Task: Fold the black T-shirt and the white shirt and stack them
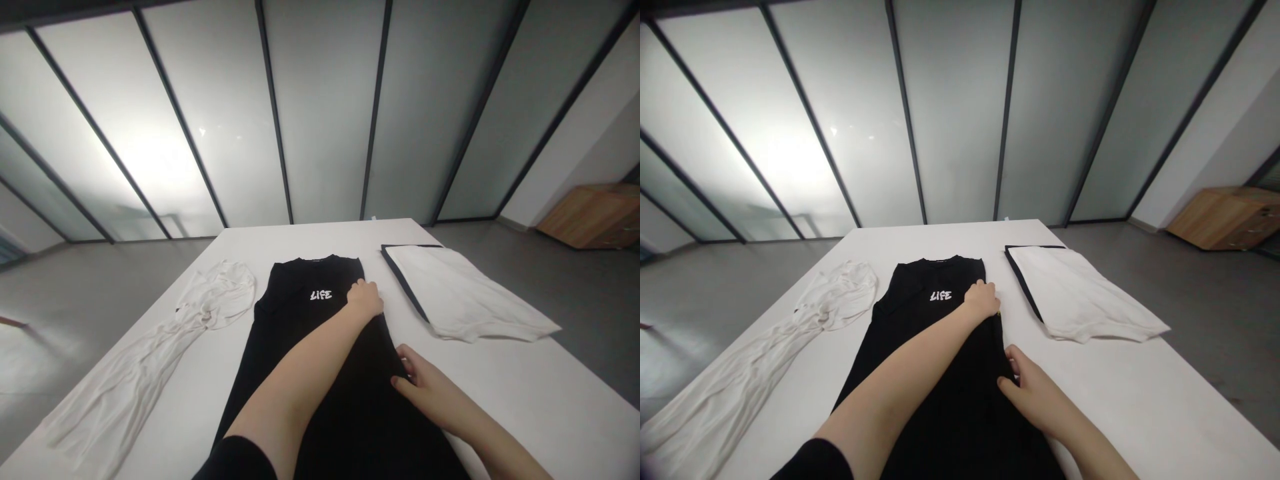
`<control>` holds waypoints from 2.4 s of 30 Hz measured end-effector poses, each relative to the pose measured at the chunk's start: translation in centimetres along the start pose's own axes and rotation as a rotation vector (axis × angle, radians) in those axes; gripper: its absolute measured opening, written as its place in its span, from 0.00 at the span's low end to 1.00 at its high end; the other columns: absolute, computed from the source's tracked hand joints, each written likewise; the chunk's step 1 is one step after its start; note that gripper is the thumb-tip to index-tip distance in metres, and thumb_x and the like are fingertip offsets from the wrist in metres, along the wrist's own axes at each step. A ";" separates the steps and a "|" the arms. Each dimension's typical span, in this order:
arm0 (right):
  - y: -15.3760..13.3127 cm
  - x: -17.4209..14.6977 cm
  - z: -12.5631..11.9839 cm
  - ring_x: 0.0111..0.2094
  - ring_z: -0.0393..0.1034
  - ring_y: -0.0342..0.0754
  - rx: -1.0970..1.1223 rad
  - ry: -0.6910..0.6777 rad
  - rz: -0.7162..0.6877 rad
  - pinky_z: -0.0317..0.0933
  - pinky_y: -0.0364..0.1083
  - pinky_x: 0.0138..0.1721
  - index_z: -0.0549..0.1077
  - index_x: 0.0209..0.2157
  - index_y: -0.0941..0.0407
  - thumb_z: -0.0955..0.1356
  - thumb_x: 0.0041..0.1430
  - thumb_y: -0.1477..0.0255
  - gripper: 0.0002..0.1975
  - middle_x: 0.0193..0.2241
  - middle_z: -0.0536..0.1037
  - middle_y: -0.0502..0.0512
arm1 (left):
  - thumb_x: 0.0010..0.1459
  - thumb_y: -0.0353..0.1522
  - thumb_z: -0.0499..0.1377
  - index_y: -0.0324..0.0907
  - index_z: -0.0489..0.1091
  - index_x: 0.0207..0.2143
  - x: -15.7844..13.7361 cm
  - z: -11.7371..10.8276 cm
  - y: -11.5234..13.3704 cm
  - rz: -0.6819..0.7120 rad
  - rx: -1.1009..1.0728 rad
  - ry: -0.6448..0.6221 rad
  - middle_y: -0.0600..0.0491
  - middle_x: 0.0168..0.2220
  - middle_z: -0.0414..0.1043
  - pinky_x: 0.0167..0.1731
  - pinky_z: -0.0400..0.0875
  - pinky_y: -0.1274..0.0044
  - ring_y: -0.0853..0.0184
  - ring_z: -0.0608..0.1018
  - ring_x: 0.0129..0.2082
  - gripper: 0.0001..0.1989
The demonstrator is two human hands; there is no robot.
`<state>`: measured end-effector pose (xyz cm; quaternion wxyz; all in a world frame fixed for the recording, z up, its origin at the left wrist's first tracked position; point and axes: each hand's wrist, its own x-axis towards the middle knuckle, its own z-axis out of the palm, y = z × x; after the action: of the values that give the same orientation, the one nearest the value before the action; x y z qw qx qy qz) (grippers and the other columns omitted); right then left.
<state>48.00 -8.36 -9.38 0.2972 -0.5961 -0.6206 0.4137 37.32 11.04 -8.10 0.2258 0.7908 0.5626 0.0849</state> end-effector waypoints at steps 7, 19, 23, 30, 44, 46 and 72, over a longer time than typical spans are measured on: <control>-2.5 -1.3 0.8 0.60 0.72 0.59 0.116 -0.207 -0.060 0.66 0.58 0.61 0.72 0.62 0.52 0.69 0.56 0.68 0.31 0.58 0.78 0.61 | 0.58 0.24 0.63 0.39 0.74 0.60 1.9 -1.8 -3.7 -0.027 -0.341 -0.019 0.44 0.44 0.81 0.43 0.77 0.74 0.61 0.83 0.42 0.26; -5.6 -2.9 2.7 0.64 0.68 0.61 -0.155 -0.486 -0.103 0.59 0.60 0.68 0.73 0.65 0.51 0.70 0.54 0.71 0.35 0.63 0.75 0.60 | 0.63 0.31 0.65 0.35 0.82 0.45 1.1 -6.7 -13.3 -0.165 -0.656 0.032 0.44 0.40 0.83 0.28 0.74 0.82 0.68 0.82 0.31 0.10; -6.4 -3.2 3.0 0.58 0.74 0.58 -0.201 -0.544 -0.176 0.65 0.55 0.62 0.80 0.58 0.49 0.73 0.53 0.71 0.28 0.56 0.81 0.57 | 0.60 0.25 0.65 0.36 0.81 0.50 1.1 -6.2 -15.0 -0.135 -0.614 0.123 0.44 0.46 0.83 0.35 0.77 0.80 0.66 0.83 0.37 0.15; -5.0 -2.7 5.0 0.34 0.79 0.47 -0.062 -0.843 -0.414 0.69 0.42 0.35 0.80 0.57 0.50 0.74 0.57 0.68 0.25 0.41 0.85 0.54 | 0.58 0.23 0.65 0.35 0.73 0.63 1.4 -5.9 -16.2 -0.048 -0.430 0.195 0.41 0.53 0.81 0.45 0.80 0.72 0.59 0.84 0.42 0.29; -4.7 -2.1 5.9 0.77 0.34 0.68 -0.419 -0.562 -0.415 0.37 0.72 0.73 0.61 0.72 0.39 0.74 0.63 0.66 0.39 0.77 0.48 0.54 | 0.69 0.34 0.56 0.41 0.78 0.53 -1.4 -3.8 -14.5 0.153 0.025 0.358 0.41 0.65 0.69 0.66 0.65 0.62 0.53 0.71 0.65 0.16; -5.2 -2.2 5.6 0.76 0.29 0.70 -0.447 -0.632 -0.389 0.33 0.74 0.72 0.60 0.72 0.36 0.77 0.60 0.65 0.42 0.77 0.43 0.53 | 0.70 0.39 0.55 0.42 0.76 0.56 -2.0 -2.9 -14.3 0.137 0.097 0.320 0.41 0.68 0.66 0.65 0.65 0.59 0.50 0.71 0.65 0.18; -3.3 -1.9 8.4 0.57 0.64 0.56 -0.526 -0.519 -0.729 0.52 0.61 0.66 0.78 0.57 0.37 0.71 0.69 0.59 0.16 0.52 0.70 0.55 | 0.67 0.36 0.59 0.37 0.74 0.62 4.1 -7.0 -15.7 -0.068 0.001 0.260 0.40 0.62 0.74 0.64 0.65 0.69 0.54 0.74 0.63 0.23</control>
<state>39.34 -11.37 -10.29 0.0982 -0.2734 -0.9243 0.2474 22.63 20.81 -9.54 0.1534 0.7537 0.6135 0.1790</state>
